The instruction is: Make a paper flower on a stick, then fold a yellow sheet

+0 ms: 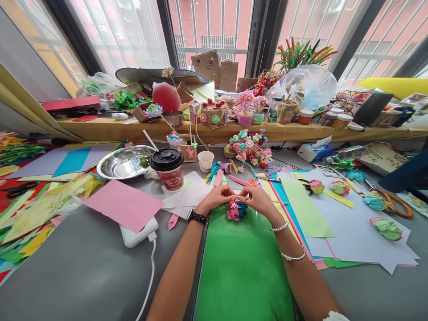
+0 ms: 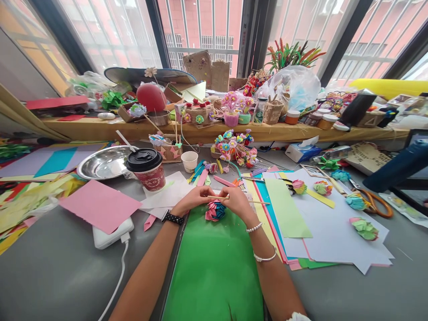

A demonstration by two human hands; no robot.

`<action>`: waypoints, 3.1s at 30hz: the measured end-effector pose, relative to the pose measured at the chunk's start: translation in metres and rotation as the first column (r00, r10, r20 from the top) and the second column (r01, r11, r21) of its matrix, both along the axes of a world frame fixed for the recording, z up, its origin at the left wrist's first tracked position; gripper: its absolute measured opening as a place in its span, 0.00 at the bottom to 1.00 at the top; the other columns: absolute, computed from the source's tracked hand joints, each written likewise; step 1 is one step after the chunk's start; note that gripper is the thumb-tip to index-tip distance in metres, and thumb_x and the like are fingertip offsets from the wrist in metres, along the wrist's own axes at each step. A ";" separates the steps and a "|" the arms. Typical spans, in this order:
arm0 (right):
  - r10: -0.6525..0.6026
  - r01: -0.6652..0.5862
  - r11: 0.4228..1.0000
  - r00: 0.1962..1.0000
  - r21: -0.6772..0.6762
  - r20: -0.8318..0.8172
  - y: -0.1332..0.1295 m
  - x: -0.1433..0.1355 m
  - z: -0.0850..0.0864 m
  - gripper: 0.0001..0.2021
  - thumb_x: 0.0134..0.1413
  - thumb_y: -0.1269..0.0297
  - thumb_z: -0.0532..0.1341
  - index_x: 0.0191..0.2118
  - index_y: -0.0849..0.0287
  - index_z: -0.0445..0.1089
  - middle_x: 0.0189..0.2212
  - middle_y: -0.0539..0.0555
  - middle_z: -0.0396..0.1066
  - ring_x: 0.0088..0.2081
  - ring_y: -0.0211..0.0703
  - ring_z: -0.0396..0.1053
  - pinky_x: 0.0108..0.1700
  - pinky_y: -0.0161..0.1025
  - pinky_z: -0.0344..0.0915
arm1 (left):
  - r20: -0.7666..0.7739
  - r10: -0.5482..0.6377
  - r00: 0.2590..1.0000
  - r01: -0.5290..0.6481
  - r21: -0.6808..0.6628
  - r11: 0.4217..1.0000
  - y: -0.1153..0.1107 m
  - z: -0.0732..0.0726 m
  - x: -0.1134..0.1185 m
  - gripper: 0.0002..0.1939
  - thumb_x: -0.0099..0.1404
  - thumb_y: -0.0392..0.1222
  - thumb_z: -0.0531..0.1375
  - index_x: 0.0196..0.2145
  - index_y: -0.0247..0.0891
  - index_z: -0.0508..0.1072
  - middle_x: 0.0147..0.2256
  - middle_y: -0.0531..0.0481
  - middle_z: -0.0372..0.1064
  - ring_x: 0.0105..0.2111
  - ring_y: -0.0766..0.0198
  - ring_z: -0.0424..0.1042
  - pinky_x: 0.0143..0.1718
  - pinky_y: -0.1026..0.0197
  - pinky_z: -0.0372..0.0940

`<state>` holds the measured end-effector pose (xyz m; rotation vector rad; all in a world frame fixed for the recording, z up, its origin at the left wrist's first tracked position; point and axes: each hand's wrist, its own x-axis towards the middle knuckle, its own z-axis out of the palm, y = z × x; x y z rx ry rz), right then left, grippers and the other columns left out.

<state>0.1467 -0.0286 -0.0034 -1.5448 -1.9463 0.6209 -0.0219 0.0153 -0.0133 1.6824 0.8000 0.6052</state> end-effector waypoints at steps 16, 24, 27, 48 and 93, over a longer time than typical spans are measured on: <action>-0.153 0.175 0.974 0.977 0.146 -0.148 -0.002 0.001 0.004 0.12 0.47 0.55 0.57 0.30 0.60 0.69 0.26 0.53 0.72 0.25 0.39 0.65 0.25 0.33 0.58 | 0.145 -0.033 0.989 0.055 -0.149 0.987 -0.003 0.006 0.001 0.26 0.51 0.53 0.59 0.44 0.35 0.62 0.39 0.45 0.66 0.37 0.62 0.66 0.32 0.64 0.60; -0.111 0.141 0.977 0.978 0.163 -0.178 0.000 0.003 0.003 0.10 0.46 0.57 0.58 0.31 0.59 0.69 0.26 0.52 0.72 0.23 0.38 0.65 0.24 0.33 0.58 | 0.107 0.016 0.994 -0.007 -0.087 0.996 -0.004 0.000 0.005 0.21 0.48 0.44 0.63 0.41 0.36 0.66 0.36 0.48 0.65 0.34 0.64 0.66 0.30 0.65 0.61; -0.106 0.135 0.977 0.979 0.165 -0.176 0.000 0.004 0.005 0.11 0.46 0.56 0.58 0.31 0.58 0.70 0.27 0.53 0.72 0.23 0.39 0.64 0.24 0.34 0.57 | 0.087 0.025 0.996 -0.019 -0.059 0.998 -0.005 0.000 0.007 0.22 0.49 0.44 0.63 0.41 0.35 0.66 0.34 0.49 0.65 0.32 0.65 0.66 0.27 0.66 0.62; -0.111 0.124 0.982 0.989 0.141 -0.094 0.003 0.008 -0.002 0.09 0.46 0.59 0.58 0.28 0.60 0.69 0.23 0.51 0.70 0.20 0.37 0.62 0.20 0.32 0.53 | -0.122 0.097 0.988 -0.039 0.406 0.913 -0.009 0.005 0.008 0.16 0.52 0.41 0.60 0.40 0.40 0.67 0.40 0.50 0.67 0.39 0.60 0.65 0.40 0.63 0.58; -0.044 -0.047 0.913 0.977 0.406 0.211 -0.007 -0.012 -0.001 0.08 0.54 0.68 0.52 0.36 0.58 0.68 0.33 0.54 0.70 0.33 0.44 0.68 0.32 0.36 0.62 | -0.281 0.364 0.888 -0.111 0.636 0.763 -0.024 0.025 0.007 0.07 0.55 0.31 0.53 0.30 0.36 0.70 0.29 0.48 0.70 0.30 0.60 0.68 0.31 0.62 0.61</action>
